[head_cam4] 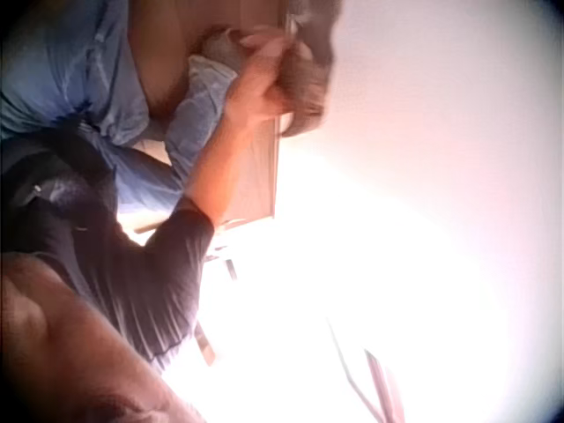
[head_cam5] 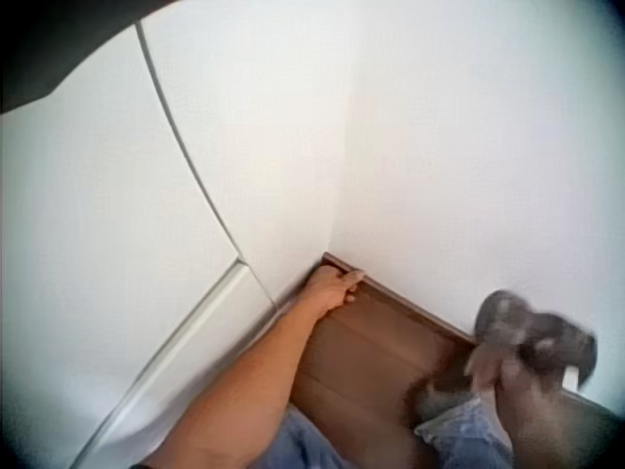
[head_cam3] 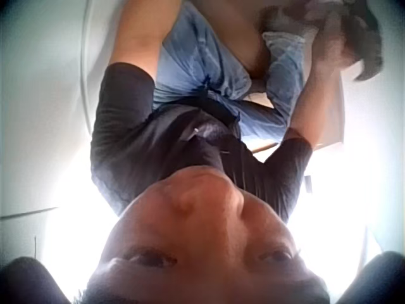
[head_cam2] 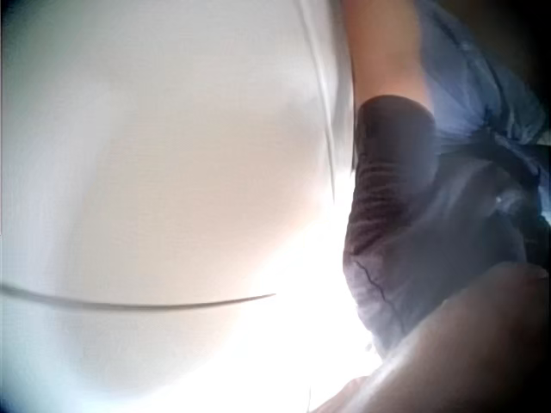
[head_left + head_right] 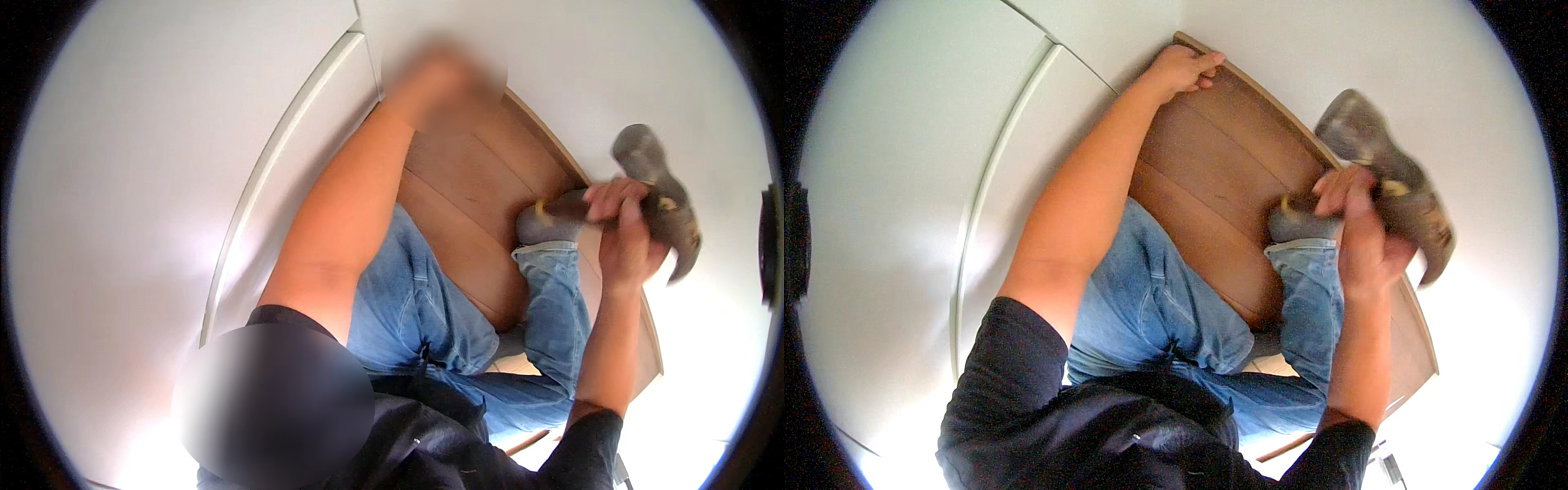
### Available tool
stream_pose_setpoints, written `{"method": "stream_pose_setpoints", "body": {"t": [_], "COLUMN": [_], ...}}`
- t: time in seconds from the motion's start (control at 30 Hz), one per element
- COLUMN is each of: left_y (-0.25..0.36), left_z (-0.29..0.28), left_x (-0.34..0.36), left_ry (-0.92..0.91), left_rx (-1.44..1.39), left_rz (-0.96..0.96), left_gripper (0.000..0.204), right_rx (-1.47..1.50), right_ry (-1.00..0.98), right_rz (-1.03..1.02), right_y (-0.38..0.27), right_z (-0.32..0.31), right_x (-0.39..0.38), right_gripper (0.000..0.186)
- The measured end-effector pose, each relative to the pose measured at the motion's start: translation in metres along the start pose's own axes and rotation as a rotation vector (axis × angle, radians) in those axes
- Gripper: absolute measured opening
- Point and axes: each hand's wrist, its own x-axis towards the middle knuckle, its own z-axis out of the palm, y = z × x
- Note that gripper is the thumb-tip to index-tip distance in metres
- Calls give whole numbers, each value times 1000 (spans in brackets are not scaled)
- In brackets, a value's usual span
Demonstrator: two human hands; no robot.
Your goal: The person installs a wood-look skirting board by hand and with a hammer, positioning small nails along the board and hammering them into the base of a wall.
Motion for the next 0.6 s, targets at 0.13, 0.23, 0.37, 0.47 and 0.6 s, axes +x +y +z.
{"method": "stream_pose_setpoints", "body": {"t": [0.13,0.23,0.37,0.47,0.6], "left_y": [7,-16,-17,-15,-13], "left_z": [8,7,11,9,3], "left_x": [8,24,21,19,9], "left_ry": [-38,54,22,31,72], "left_rx": [-207,-313,-307,-328,-292], "left_rz": [-128,-231,-237,-227,-233], "left_gripper": [53,52,50,51,53], "right_rx": [82,-40,-89,-63,-117], "right_ry": [196,350,478,468,424], "right_rz": [-139,-315,-268,-299,-285], "right_y": [18,37,75,85,82], "right_z": [13,46,60,66,69], "right_x": [61,97,99,96,105], "right_gripper": [15,14,18,19,12]}}
